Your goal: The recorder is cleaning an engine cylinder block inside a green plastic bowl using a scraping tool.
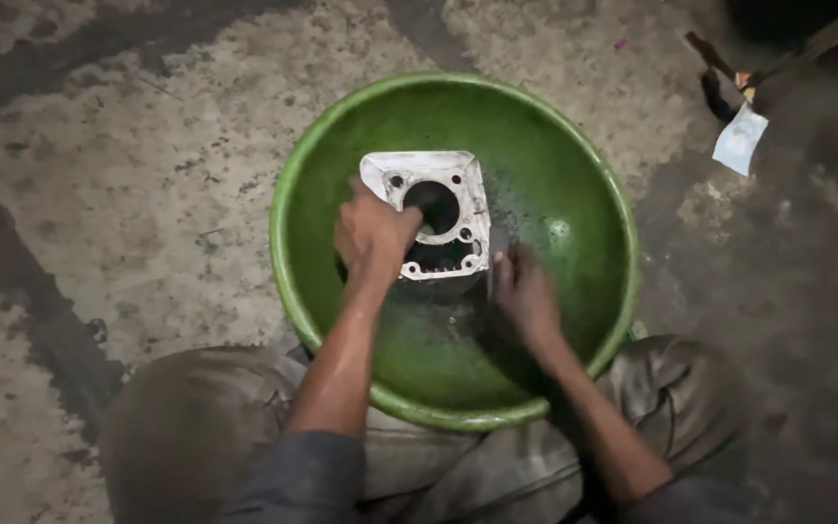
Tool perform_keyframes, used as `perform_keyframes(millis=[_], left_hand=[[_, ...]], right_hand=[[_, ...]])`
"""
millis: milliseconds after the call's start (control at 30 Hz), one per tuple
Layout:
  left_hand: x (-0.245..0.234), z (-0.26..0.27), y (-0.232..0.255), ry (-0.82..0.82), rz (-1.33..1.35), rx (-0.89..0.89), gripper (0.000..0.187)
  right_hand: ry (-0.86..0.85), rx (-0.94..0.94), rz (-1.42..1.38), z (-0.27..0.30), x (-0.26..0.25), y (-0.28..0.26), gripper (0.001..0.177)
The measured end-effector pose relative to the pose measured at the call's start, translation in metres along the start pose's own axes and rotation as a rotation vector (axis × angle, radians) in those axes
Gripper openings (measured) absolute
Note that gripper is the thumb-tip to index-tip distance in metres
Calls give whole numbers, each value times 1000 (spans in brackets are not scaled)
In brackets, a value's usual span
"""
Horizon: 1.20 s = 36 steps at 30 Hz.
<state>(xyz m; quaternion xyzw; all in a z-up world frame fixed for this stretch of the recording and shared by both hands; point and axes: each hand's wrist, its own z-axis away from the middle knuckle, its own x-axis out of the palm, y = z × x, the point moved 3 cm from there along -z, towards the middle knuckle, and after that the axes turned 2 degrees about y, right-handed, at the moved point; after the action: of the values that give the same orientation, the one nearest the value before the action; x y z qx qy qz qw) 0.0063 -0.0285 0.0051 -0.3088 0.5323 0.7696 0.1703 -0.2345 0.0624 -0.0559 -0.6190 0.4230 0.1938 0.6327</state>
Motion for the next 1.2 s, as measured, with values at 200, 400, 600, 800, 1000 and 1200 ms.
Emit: perform_keyframes(millis=[200, 400, 600, 800, 1000, 1200], left_hand=[[-2, 2, 2, -5, 22, 6, 88], [11, -4, -3, -11, -113, 36, 83], [-23, 27, 33, 7, -201, 140, 119], [15, 30, 30, 118, -309, 930, 86], [48, 15, 19, 19, -506, 910, 76], [53, 19, 34, 66, -545, 758, 74]], right_hand=[[56, -94, 91, 7, -6, -16, 34], [-14, 54, 97, -12, -12, -27, 36], [-62, 234, 195, 20, -19, -44, 40], [-20, 107, 139, -33, -3, -21, 36], [17, 160, 172, 30, -20, -43, 34], [47, 138, 260, -2, -41, -61, 31]])
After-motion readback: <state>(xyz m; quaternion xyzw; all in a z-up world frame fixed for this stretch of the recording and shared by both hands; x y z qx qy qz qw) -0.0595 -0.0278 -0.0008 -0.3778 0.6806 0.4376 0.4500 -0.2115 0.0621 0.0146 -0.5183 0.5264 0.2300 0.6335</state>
